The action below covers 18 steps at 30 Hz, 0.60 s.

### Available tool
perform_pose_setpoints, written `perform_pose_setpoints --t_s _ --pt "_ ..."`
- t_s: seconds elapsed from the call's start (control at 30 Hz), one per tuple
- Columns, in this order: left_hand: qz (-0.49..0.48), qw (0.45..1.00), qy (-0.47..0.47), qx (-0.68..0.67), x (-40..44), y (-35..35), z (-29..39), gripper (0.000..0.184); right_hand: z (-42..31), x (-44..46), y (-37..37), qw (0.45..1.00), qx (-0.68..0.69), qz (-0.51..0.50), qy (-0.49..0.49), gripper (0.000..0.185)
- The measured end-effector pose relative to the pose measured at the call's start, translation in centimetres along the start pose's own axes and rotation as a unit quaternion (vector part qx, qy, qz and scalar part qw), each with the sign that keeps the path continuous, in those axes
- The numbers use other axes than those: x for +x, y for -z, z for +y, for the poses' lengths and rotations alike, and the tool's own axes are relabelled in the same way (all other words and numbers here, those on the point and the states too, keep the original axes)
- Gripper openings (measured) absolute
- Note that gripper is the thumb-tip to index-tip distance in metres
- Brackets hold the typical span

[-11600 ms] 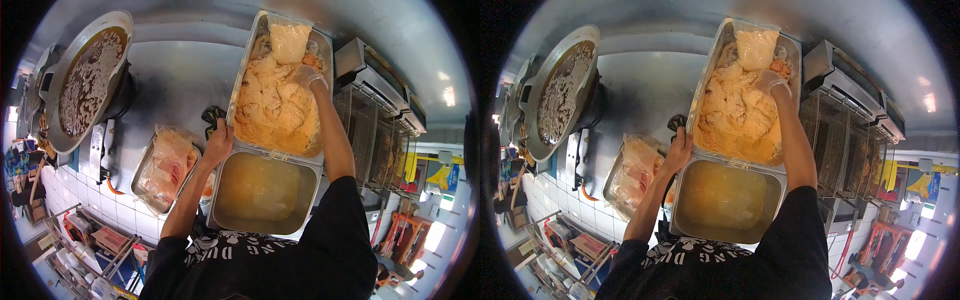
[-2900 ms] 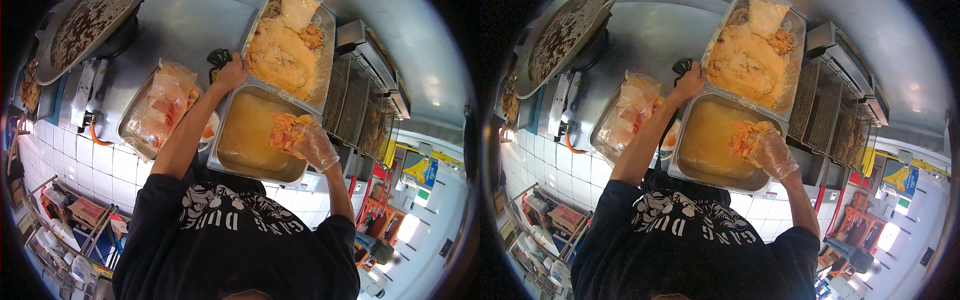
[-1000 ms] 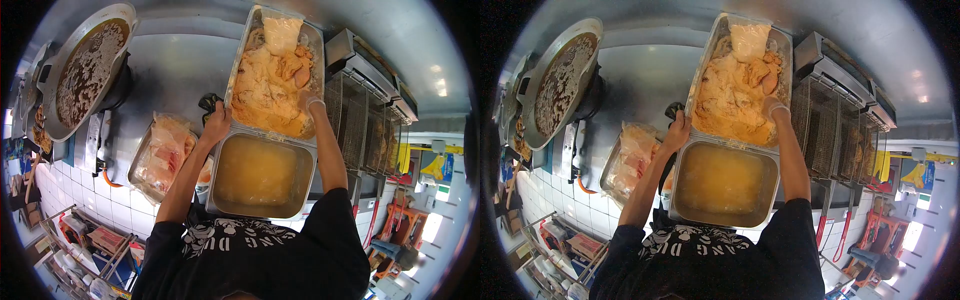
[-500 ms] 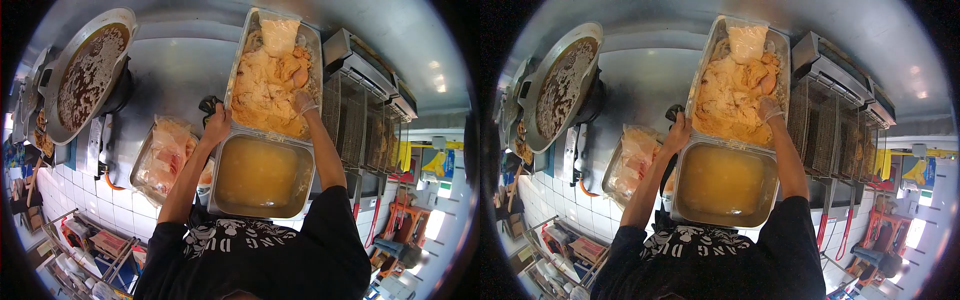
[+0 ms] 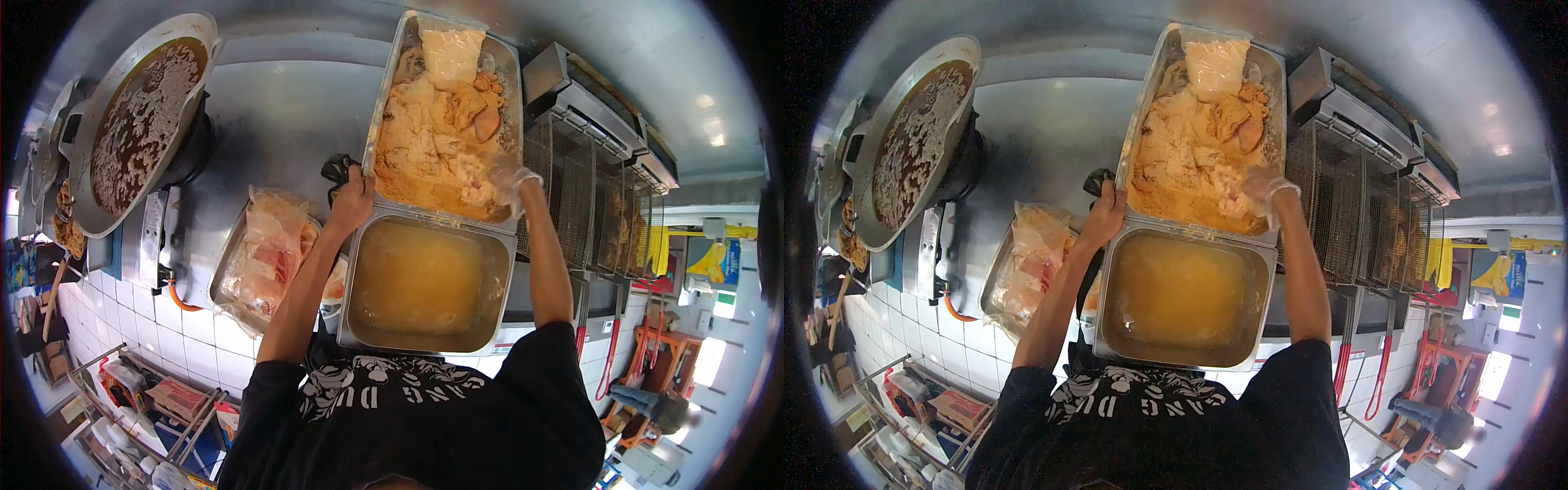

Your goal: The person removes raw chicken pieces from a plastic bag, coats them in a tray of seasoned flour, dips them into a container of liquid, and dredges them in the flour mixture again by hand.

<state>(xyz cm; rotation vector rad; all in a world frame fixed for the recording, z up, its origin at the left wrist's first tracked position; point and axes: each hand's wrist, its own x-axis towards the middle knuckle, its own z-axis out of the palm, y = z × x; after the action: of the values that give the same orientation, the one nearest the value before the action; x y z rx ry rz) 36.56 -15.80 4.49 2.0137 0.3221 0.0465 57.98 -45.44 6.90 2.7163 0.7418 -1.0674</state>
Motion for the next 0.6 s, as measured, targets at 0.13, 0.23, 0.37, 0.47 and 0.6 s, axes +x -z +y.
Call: perform_pose_setpoints --t_s 0.13,0.23,0.37,0.47,0.6 --pt "0.033 0.992 -0.106 0.064 0.2 -0.4 -1.4 0.020 -7.7 -3.3 1.4 0.995 -0.038 0.031 -0.081 0.032" --pt "0.022 1.000 0.020 -0.008 0.2 -0.2 -0.9 0.022 -5.6 1.8 -0.2 0.915 -0.370 -0.079 0.138 0.036" --pt "-0.005 0.997 0.049 -0.059 0.2 -0.4 -0.9 0.025 -5.0 3.2 -0.6 0.895 -0.395 -0.086 0.187 0.042" --pt "0.035 0.999 -0.035 0.005 0.4 -0.9 -2.7 0.025 -5.7 3.0 -0.4 0.980 -0.163 -0.084 0.078 0.042" --pt "0.032 0.999 -0.004 -0.028 0.1 -0.6 -1.2 0.027 -10.1 -1.3 -0.3 0.951 -0.301 -0.068 0.008 0.019"
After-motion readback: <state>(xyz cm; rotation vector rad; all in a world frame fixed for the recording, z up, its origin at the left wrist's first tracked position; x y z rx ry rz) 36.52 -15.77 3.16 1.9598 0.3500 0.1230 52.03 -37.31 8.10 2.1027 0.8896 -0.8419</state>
